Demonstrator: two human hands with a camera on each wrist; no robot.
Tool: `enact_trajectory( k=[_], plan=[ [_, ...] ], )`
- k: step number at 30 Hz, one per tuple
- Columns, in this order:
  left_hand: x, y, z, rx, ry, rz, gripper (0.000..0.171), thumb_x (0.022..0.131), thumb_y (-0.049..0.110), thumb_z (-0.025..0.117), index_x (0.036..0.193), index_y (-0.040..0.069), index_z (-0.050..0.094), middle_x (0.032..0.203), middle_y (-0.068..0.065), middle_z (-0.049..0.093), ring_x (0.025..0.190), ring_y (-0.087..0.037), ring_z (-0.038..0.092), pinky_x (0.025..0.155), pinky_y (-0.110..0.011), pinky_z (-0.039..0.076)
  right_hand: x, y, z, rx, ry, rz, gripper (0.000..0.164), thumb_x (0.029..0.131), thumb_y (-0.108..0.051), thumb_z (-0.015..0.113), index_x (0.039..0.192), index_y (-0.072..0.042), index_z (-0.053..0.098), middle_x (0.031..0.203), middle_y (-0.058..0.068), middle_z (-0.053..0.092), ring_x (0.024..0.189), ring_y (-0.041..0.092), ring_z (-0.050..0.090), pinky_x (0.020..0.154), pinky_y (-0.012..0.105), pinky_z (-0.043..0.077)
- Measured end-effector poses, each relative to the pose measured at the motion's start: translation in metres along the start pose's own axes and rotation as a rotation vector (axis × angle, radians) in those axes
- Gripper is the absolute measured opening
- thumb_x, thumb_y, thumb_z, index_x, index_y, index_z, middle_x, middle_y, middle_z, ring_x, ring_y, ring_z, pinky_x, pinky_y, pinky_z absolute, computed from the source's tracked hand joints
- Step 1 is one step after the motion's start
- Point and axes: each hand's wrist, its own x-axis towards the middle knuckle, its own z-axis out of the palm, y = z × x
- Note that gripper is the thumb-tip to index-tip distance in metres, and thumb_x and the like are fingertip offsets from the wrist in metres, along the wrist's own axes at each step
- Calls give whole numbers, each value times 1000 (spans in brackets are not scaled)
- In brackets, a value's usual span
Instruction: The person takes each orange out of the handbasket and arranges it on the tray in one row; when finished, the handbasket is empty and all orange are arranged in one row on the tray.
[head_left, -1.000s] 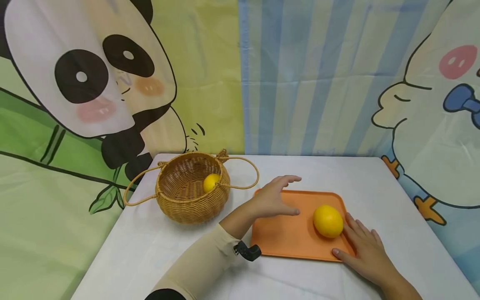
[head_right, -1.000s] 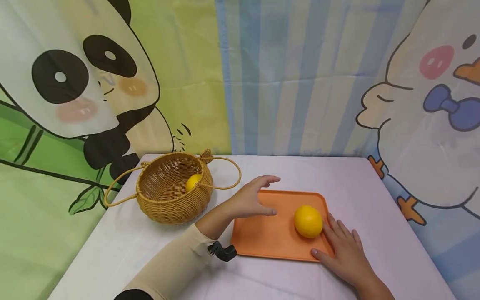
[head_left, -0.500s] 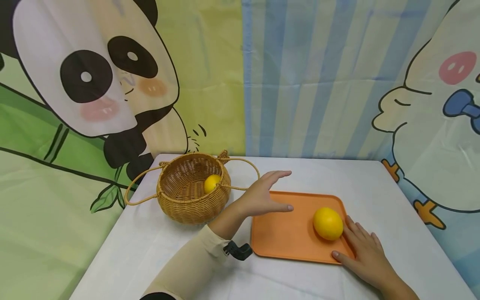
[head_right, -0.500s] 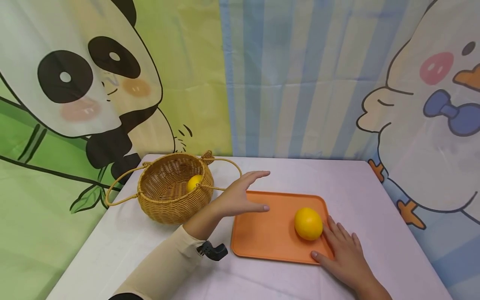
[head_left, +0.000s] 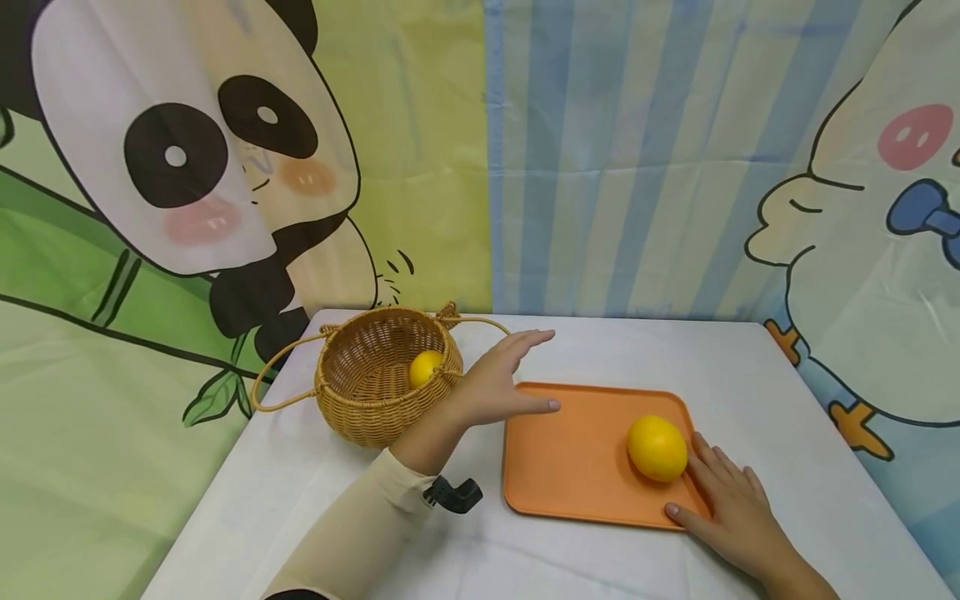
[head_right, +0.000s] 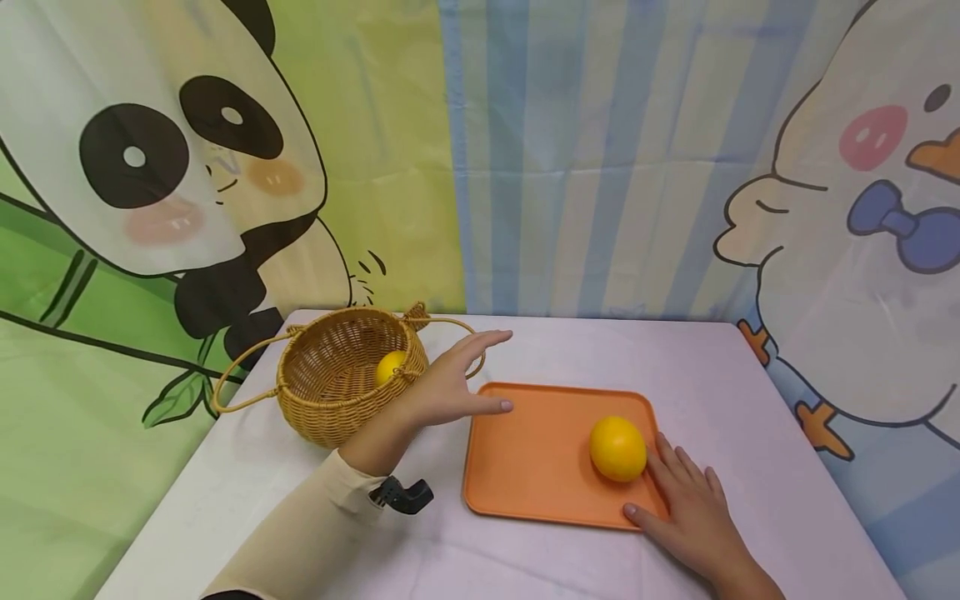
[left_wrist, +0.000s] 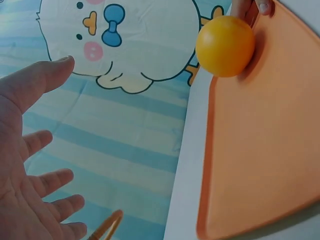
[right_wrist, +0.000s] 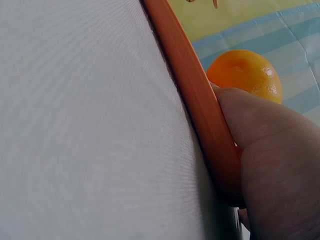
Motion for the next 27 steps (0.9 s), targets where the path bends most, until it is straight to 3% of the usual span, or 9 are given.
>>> enact_trajectory(
  k=[7,14,18,27],
  plan=[
    [-6,-7,-15,76,48,-35,99,83,47,91,166,34,39,171,2,35,155,-26,36,119,-58,37,-1,0,-1,-3,-4,5,104,92,-69,70,165,-3,38,176,22,16,150,59,22,115,82,-5],
    [-14,-13,-31,57,96,-62,98,81,46,93,164,37,42,168,4,38,153,-24,38,118,-57,38,-1,-1,-2,-7,-6,4,103,92,-68,71,164,-2,38,175,24,17,149,60,23,114,83,-3],
    [-17,-15,-40,64,114,-64,98,82,45,93,164,33,43,168,4,39,154,-24,38,119,-57,37,-1,-1,-2,-12,-10,6,104,92,-68,71,164,-2,38,175,23,17,149,60,23,114,83,-2],
    [-26,-18,-63,78,137,-109,95,84,42,92,164,35,41,168,-2,37,154,-32,36,118,-63,36,1,-3,-3,-16,-19,21,104,92,-70,70,165,-3,37,175,24,15,150,60,22,114,83,-3]
  ],
)
